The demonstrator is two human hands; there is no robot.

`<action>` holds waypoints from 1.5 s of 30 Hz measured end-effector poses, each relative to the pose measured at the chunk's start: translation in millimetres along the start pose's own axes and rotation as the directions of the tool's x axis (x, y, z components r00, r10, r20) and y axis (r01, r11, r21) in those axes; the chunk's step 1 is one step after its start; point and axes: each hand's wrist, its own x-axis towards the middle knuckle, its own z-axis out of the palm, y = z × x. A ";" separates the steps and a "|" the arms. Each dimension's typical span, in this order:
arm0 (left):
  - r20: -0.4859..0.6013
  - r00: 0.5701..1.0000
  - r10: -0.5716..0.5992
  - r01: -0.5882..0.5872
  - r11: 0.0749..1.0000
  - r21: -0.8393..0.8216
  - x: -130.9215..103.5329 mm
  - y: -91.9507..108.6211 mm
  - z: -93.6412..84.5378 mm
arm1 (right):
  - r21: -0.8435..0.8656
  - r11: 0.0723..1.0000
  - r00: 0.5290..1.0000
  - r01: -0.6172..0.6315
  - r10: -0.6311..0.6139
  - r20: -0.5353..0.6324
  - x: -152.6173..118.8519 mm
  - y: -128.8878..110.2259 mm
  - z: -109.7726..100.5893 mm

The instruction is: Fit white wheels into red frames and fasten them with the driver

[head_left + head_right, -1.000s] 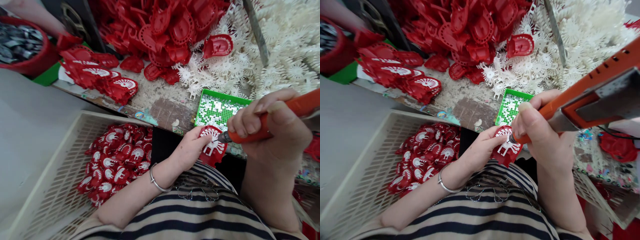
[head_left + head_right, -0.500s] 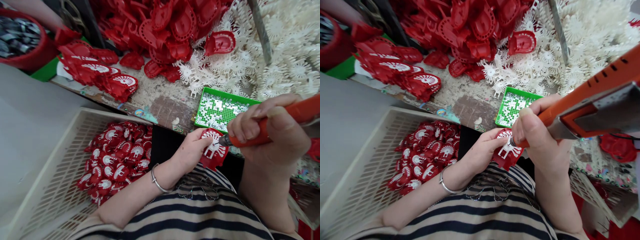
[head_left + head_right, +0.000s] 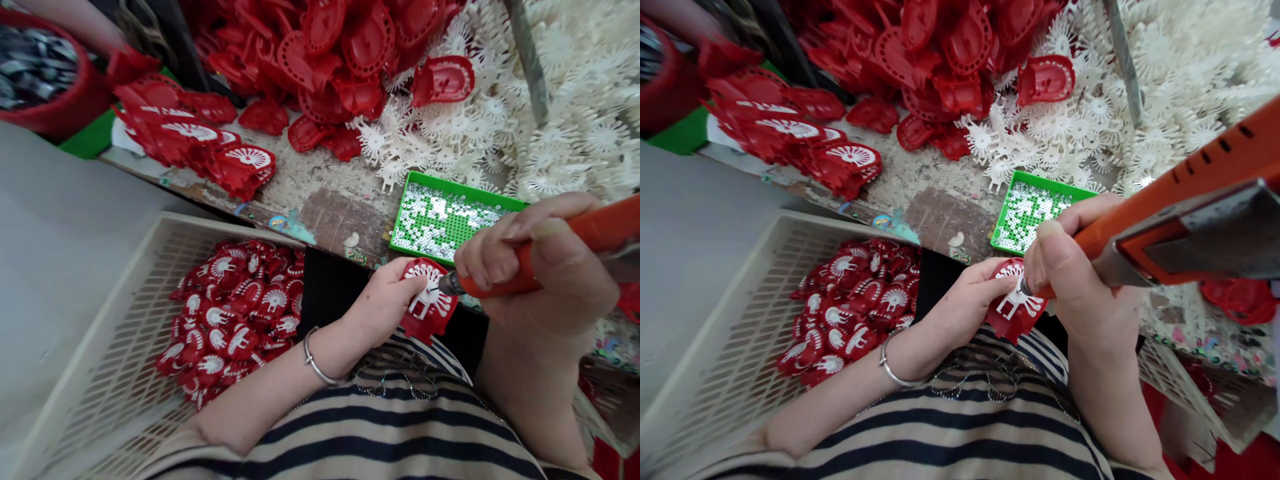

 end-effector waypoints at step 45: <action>0.030 0.995 0.095 -0.098 0.980 0.174 2.9 -2.3 -7.1 | 0.071 0.993 0.995 0.093 -0.095 0.018 2.4 -8.0 -8.6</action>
